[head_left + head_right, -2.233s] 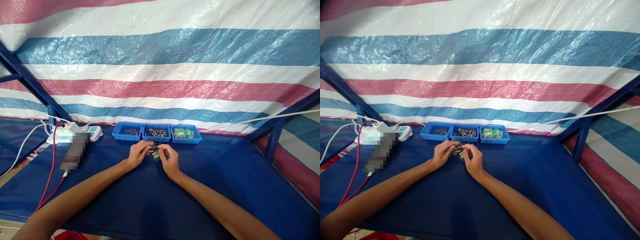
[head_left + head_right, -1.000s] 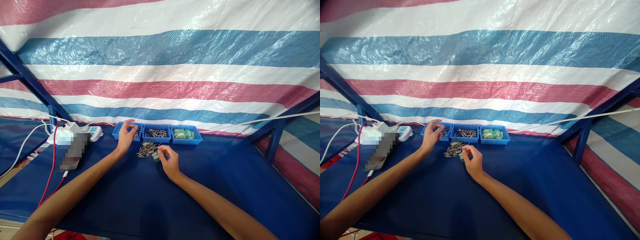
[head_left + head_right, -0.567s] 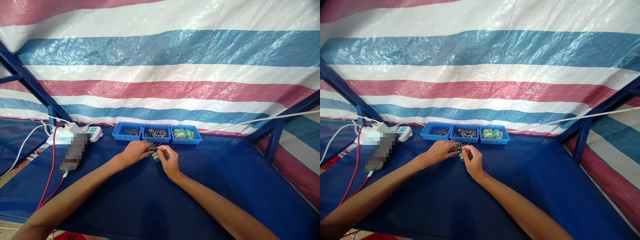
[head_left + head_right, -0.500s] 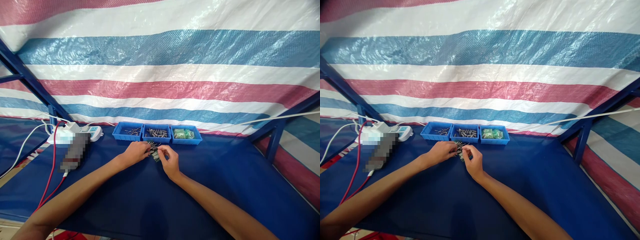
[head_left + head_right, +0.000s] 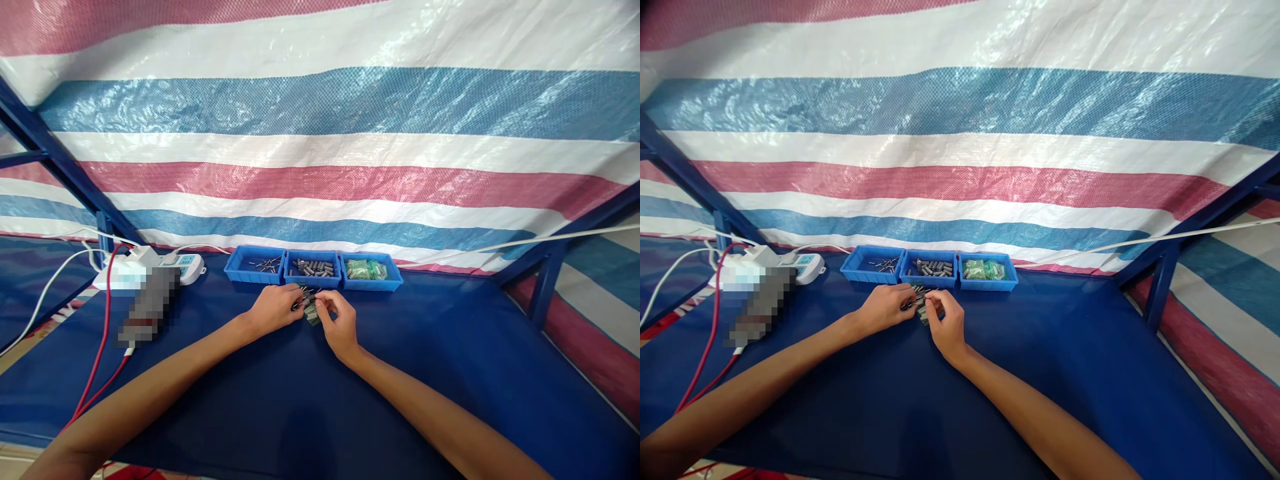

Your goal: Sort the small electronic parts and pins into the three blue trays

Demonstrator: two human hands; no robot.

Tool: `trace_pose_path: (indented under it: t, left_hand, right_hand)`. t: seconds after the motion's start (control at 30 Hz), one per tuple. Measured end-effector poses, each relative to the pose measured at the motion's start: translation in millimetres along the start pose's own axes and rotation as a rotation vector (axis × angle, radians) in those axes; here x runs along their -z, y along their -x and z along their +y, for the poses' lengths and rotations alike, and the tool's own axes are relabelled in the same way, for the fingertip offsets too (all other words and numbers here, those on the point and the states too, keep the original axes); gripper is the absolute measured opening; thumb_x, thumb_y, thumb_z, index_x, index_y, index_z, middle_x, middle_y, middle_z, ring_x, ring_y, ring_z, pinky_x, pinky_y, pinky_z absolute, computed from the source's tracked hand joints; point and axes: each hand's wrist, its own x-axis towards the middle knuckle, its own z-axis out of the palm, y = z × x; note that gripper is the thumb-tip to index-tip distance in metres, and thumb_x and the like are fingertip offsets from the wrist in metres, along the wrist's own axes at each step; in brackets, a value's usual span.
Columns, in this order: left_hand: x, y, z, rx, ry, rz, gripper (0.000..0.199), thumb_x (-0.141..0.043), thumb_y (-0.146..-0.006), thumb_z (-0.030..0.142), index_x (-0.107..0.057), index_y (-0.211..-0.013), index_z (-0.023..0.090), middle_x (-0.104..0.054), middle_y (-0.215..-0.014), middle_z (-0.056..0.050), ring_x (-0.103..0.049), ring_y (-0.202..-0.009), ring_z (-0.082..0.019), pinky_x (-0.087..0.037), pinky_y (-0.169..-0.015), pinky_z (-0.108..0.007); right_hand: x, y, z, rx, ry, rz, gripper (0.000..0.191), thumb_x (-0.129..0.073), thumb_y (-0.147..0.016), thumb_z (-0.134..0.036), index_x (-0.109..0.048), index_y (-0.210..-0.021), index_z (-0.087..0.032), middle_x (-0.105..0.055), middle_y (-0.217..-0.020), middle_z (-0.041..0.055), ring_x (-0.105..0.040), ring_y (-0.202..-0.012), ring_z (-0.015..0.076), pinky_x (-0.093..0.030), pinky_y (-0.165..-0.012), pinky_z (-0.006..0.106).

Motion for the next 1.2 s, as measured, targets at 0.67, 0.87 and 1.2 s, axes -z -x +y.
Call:
trace_pose_path:
  t: [0.67, 0.87, 1.2]
  left_hand:
    - [-30.7, 11.4, -2.7, -0.101, 0.239, 0.511, 0.013, -0.053, -0.088, 0.027, -0.060, -0.095, 0.018, -0.067, -0.087, -0.003, -0.061, -0.064, -0.008, -0.042, -0.053, -0.017]
    - [-31.6, 13.0, -3.5, -0.113, 0.363, 0.506, 0.017, -0.048, -0.092, 0.025, -0.058, -0.103, 0.018, -0.068, -0.092, -0.005, -0.065, -0.079, -0.011, -0.049, -0.064, -0.018]
    - [-32.2, 13.2, -4.0, -0.140, 0.445, 0.571, 0.016, -0.055, -0.089, 0.026, -0.063, -0.101, 0.018, -0.070, -0.091, -0.005, -0.066, -0.086, -0.014, -0.053, -0.072, -0.021]
  right_hand:
    - [-2.3, -4.3, 5.9, -0.072, -0.025, -0.037, 0.020, -0.051, -0.089, -0.030, -0.066, -0.097, -0.019, -0.068, -0.091, 0.0052, -0.064, -0.081, 0.0183, -0.052, -0.066, 0.027]
    - [-2.2, -2.5, 5.3, -0.063, -0.050, -0.020, 0.021, -0.053, -0.089, -0.031, -0.067, -0.099, -0.020, -0.069, -0.093, 0.0056, -0.066, -0.081, 0.0196, -0.056, -0.068, 0.031]
    - [-2.2, -1.2, 3.9, -0.064, -0.056, -0.034, 0.019, -0.055, -0.088, -0.029, -0.066, -0.101, -0.020, -0.068, -0.094, 0.0051, -0.066, -0.083, 0.0186, -0.056, -0.070, 0.030]
